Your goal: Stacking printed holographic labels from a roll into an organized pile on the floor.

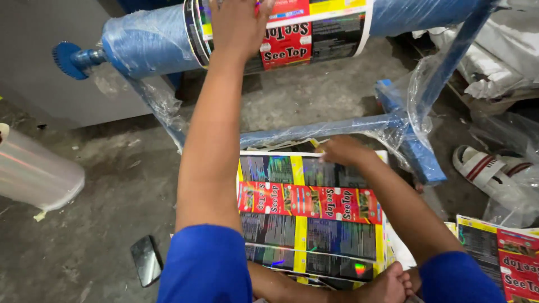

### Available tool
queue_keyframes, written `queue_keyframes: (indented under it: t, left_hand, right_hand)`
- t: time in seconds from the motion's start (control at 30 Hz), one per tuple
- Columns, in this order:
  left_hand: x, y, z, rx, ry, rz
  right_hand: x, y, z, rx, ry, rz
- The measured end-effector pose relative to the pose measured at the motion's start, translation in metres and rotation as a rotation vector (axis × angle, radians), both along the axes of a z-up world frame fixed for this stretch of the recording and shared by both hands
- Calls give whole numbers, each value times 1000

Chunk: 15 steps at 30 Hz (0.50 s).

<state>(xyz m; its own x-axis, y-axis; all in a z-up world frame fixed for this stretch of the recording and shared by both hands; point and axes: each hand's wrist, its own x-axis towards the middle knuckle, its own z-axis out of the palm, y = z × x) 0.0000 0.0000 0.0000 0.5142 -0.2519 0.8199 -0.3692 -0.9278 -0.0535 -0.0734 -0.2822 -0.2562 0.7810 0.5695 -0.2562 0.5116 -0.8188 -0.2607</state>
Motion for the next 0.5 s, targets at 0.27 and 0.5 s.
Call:
queue_keyframes:
  t: [0.27, 0.5]
  left_hand:
    - [-34, -2, -43, 61, -15, 60]
    - [-82, -3, -40, 36, 247, 41]
  right_hand:
    - [65, 28, 97, 2007, 247, -288]
    - [70, 43, 132, 2324, 526, -590]
